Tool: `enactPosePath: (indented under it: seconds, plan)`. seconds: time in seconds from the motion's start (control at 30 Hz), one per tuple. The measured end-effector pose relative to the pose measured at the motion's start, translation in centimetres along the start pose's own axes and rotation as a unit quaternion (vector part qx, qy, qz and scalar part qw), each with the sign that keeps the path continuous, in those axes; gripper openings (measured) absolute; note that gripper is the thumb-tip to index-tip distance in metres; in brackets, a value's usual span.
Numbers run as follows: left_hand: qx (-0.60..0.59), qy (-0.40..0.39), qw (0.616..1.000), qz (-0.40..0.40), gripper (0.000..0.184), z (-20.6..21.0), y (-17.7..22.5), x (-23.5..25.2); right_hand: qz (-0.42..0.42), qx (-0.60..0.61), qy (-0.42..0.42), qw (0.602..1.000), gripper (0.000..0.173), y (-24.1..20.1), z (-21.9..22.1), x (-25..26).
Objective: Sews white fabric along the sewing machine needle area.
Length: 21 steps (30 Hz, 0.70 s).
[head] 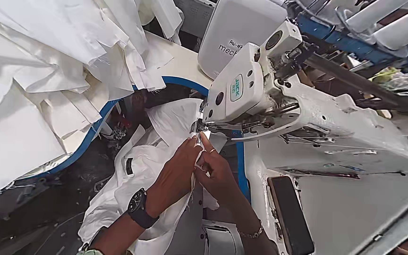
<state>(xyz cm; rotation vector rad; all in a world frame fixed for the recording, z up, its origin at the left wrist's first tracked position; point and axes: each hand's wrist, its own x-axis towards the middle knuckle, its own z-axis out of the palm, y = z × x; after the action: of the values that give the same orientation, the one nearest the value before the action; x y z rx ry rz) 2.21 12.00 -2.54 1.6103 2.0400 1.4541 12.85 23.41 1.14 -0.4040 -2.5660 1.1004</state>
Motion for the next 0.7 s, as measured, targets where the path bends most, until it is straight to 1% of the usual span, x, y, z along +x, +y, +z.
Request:
enactPosePath:
  seconds: [0.07,0.1,0.23,0.33,0.37,0.43,0.5,0.57,0.63,0.67,0.7]
  plan:
    - [0.000,-0.018,1.000,-0.014,0.041,-0.2,0.3,0.6,-0.005,0.000,0.062,0.998,0.020,-0.4,0.7,-0.4]
    - [0.006,-0.019,1.000,-0.019,0.038,-0.3,0.4,0.8,-0.005,-0.001,0.081,0.997,0.019,-0.5,0.9,-0.5]
    - [0.015,-0.004,1.000,-0.003,0.027,0.3,0.0,0.9,0.031,0.051,0.082,0.995,0.019,0.0,0.7,-0.4]
    - [0.030,0.024,0.999,0.012,0.025,0.6,-0.1,1.0,0.021,0.021,0.087,0.996,0.020,-0.2,0.8,-0.3]
    - [0.027,0.034,0.999,0.009,0.027,0.8,-0.1,1.1,0.011,-0.010,0.093,0.996,0.020,-0.3,0.9,-0.2]
    - [-0.002,0.048,0.999,-0.012,0.028,1.1,-0.1,1.2,-0.007,-0.125,0.119,0.985,0.019,-0.9,1.5,-0.3]
    - [-0.041,0.058,0.997,-0.033,0.026,1.1,-0.6,1.7,-0.020,-0.247,0.164,0.955,0.017,-2.1,2.5,0.3]
    - [-0.044,0.054,0.997,-0.030,0.022,0.9,-1.3,2.4,-0.010,-0.339,0.203,0.918,0.018,-2.9,3.3,0.6]
    - [-0.006,0.018,0.999,-0.038,0.025,-0.6,-1.6,3.0,0.033,-0.402,0.189,0.895,0.014,-3.7,2.8,-1.3]
    - [-0.009,-0.023,0.998,-0.056,0.031,-2.4,-1.4,3.0,0.062,-0.418,0.173,0.890,0.012,-4.1,2.2,-2.8]
    - [-0.026,-0.096,0.992,-0.075,0.037,-4.8,-0.8,2.8,0.091,-0.424,0.161,0.887,0.011,-4.2,1.8,-4.4]
